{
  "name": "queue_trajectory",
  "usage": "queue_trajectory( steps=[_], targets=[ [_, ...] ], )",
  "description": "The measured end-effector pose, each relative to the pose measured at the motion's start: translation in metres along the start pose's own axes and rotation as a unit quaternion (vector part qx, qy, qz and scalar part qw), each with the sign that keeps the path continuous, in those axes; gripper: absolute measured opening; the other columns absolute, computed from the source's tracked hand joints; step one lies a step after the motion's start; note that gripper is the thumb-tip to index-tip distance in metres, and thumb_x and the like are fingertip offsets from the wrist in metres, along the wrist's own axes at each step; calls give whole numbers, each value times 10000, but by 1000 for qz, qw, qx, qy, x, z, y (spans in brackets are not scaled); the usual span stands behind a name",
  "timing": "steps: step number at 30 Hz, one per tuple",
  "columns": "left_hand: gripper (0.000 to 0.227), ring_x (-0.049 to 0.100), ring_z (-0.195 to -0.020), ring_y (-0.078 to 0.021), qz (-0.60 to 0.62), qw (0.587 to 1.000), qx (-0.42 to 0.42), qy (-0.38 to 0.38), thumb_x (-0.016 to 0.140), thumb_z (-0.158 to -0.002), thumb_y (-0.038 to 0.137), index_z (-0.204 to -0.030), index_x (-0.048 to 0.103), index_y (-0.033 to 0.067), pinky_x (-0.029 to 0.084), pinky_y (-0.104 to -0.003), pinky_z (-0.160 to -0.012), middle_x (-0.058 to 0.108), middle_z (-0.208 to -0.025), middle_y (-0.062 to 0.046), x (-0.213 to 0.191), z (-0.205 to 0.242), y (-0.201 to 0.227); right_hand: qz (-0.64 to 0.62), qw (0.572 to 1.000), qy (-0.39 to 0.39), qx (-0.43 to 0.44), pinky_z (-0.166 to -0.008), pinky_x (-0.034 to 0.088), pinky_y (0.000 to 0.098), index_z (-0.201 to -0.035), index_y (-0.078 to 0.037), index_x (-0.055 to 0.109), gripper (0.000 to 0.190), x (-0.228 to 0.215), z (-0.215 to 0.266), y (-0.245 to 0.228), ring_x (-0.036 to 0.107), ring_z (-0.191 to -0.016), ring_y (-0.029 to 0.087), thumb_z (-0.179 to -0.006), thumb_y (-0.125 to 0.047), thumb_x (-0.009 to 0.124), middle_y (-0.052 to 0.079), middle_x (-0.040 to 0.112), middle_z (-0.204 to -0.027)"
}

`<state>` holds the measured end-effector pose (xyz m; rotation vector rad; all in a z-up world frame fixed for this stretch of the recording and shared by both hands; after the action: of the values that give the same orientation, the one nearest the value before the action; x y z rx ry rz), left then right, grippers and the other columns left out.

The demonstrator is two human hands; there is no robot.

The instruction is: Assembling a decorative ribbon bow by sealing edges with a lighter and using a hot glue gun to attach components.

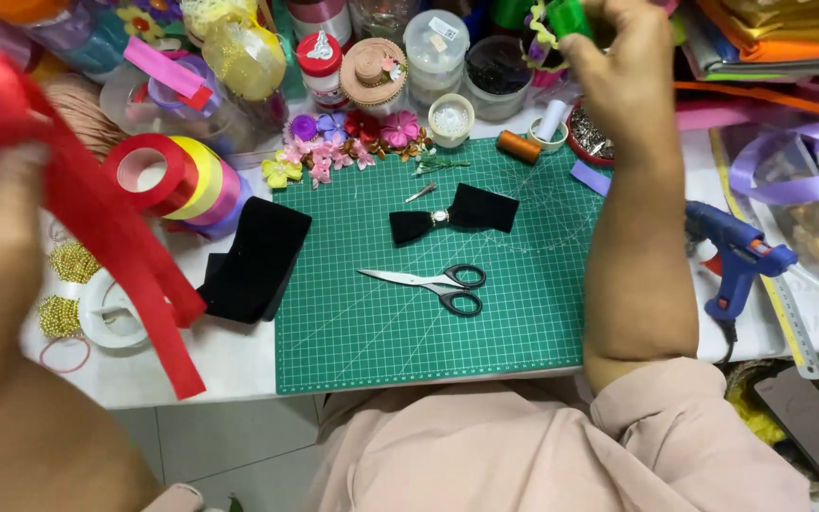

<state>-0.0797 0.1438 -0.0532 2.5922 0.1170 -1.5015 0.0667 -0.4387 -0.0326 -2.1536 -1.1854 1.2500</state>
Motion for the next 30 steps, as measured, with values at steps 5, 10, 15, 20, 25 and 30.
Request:
queue_trajectory(
  steps=[5,10,15,20,25,30],
  targets=[
    [249,661,-893,-334,59,941,309,124,687,-1102,-46,-1327,774,18,486,-436,-816,762,-1095,-135,-7,35,160,130,985,109,34,-652,595,278,-930,-91,761,262,37,-5,62,691,-756,122,-757,-13,942,18,763,-867],
    [188,670,-880,-227,-29,939,326,111,751,-992,52,-1169,779,109,508,-360,-771,758,-1035,-30,61,69,164,205,973,103,28,-629,576,413,-889,-36,738,233,78,3,83,696,-772,274,-743,22,911,123,741,-852],
    [269,649,-874,-251,-76,966,236,72,722,-913,48,-1170,763,112,535,-365,-744,748,-1090,-33,92,75,141,318,939,117,-52,-734,603,383,-1006,38,756,227,111,6,96,635,-900,314,-800,131,772,182,724,-939],
    [594,640,-1170,-412,79,975,208,-24,528,-823,-141,-1392,648,-22,513,-487,-1029,677,-1332,-246,98,70,150,314,939,120,-72,-712,599,350,-1026,47,791,155,114,6,98,642,-900,296,-881,77,743,183,737,-943],
    [635,597,-1254,-395,143,959,241,-35,628,-784,-71,-1414,605,5,453,-513,-1071,645,-1372,-221,64,54,206,221,964,109,-96,-734,571,396,-1047,40,790,150,77,2,56,623,-907,315,-917,76,725,169,703,-955],
    [560,591,-1240,-370,195,950,237,-64,785,-889,119,-1416,606,58,425,-525,-1070,644,-1371,-181,57,48,225,41,972,-221,62,-889,650,343,-1018,-44,790,104,82,15,1,760,-984,236,-930,10,773,150,781,-1064]
  ],
)
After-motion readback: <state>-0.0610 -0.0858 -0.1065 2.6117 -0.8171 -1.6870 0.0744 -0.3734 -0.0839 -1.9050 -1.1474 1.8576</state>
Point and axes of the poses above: each hand's wrist, its own z-axis away from the middle knuckle, its own x-axis out of the palm, y = z × x, the point moved 8 cm from there along -z, towards the middle knuckle
